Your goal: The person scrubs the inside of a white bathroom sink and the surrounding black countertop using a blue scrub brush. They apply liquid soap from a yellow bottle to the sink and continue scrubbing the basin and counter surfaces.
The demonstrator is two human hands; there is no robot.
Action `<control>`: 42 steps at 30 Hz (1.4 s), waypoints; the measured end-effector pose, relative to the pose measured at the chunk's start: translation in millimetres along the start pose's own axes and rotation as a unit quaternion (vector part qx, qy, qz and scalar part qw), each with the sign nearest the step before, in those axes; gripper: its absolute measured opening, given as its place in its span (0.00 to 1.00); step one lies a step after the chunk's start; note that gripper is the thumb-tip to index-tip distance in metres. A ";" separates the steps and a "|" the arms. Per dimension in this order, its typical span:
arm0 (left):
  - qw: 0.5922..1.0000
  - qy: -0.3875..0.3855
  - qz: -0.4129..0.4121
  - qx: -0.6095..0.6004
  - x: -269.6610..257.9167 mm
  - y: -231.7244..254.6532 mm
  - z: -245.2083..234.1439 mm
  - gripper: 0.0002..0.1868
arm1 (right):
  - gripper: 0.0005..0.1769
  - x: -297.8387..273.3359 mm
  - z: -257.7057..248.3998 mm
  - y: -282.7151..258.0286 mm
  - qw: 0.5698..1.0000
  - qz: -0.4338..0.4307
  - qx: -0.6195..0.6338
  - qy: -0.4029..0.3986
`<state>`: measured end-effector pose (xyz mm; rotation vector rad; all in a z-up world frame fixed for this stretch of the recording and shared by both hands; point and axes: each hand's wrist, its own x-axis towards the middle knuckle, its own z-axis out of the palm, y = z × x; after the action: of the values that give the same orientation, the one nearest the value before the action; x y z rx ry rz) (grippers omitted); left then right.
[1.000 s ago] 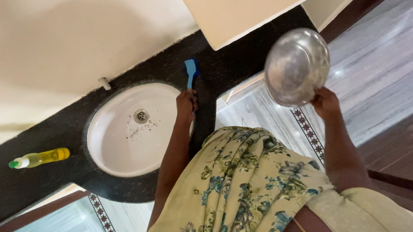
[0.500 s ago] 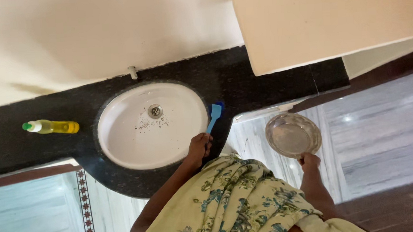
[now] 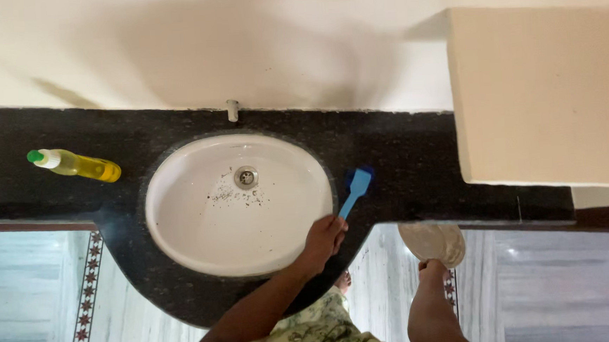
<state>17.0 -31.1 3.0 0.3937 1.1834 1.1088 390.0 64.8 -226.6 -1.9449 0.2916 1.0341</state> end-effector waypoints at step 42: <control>0.998 -0.030 0.049 0.001 -14.4 -48.0 -11.0 0.15 | 0.30 -240.5 -7.0 -7.5 0.730 -0.293 -0.313 -0.532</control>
<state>30.8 -68.2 -29.7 0.4875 1.1216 1.1731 247.9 19.0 -37.9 -1.4165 -1.3818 1.6994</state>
